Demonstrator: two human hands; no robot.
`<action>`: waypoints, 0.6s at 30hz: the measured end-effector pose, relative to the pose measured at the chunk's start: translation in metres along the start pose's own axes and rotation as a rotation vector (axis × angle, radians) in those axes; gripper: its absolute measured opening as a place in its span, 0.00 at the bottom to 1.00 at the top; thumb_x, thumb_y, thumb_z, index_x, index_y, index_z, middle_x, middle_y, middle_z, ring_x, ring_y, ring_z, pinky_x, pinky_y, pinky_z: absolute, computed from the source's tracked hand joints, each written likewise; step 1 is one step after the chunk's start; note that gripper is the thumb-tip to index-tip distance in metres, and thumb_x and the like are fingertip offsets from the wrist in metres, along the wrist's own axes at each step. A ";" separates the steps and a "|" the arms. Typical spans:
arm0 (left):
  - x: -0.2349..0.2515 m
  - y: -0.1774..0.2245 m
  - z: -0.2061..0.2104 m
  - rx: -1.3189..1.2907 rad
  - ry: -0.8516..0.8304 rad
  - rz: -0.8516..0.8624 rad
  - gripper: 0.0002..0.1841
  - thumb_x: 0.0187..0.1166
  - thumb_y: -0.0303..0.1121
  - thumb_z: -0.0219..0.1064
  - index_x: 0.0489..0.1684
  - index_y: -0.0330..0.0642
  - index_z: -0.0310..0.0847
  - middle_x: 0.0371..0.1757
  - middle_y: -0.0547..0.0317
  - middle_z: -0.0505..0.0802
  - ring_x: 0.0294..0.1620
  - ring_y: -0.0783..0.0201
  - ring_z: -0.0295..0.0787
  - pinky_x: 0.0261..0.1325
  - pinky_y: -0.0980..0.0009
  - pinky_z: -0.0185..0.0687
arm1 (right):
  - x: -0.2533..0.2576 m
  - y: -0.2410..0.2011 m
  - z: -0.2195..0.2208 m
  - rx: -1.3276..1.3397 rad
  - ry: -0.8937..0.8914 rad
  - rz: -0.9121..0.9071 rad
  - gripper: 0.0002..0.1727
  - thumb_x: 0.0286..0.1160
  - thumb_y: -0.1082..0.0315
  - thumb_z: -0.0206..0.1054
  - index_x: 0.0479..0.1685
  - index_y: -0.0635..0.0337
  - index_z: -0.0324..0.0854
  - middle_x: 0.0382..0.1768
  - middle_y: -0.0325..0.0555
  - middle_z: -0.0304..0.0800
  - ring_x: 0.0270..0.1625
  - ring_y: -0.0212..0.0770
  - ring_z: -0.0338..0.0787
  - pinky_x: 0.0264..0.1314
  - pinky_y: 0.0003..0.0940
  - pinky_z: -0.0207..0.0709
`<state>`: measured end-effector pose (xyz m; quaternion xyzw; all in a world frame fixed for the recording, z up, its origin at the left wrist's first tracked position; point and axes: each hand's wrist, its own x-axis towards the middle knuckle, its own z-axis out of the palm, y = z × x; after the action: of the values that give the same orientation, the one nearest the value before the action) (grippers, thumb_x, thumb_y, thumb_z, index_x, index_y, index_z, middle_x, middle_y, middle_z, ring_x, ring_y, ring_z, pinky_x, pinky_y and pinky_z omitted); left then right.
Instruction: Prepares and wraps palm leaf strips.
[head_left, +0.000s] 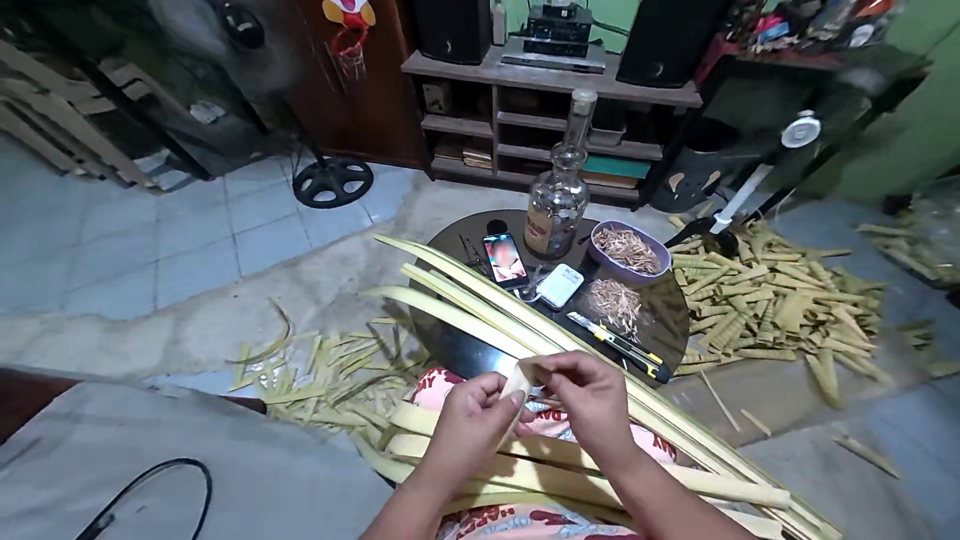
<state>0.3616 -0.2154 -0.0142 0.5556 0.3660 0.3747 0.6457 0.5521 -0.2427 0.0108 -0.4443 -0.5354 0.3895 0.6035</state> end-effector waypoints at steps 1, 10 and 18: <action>-0.002 0.003 0.000 -0.078 -0.031 -0.019 0.09 0.84 0.32 0.64 0.46 0.33 0.83 0.38 0.46 0.94 0.35 0.50 0.95 0.39 0.53 0.95 | -0.004 0.008 -0.002 -0.196 -0.036 -0.178 0.12 0.73 0.81 0.65 0.48 0.64 0.92 0.51 0.45 0.95 0.53 0.38 0.94 0.58 0.34 0.91; -0.001 0.003 -0.001 0.059 0.005 0.016 0.08 0.87 0.30 0.61 0.47 0.35 0.85 0.39 0.51 0.95 0.39 0.55 0.96 0.43 0.57 0.96 | 0.006 -0.014 -0.011 -0.142 -0.217 0.152 0.14 0.78 0.67 0.68 0.57 0.62 0.87 0.53 0.44 0.93 0.54 0.39 0.92 0.57 0.37 0.89; 0.004 -0.001 -0.013 0.305 0.111 -0.040 0.06 0.79 0.34 0.69 0.33 0.44 0.86 0.26 0.62 0.92 0.27 0.65 0.90 0.29 0.65 0.89 | -0.022 0.016 -0.006 -0.765 -0.165 -0.523 0.12 0.74 0.70 0.69 0.52 0.50 0.91 0.43 0.35 0.92 0.51 0.34 0.89 0.57 0.32 0.84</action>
<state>0.3517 -0.2058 -0.0173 0.6183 0.4646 0.3320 0.5400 0.5551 -0.2590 -0.0116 -0.4524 -0.7808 0.0330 0.4297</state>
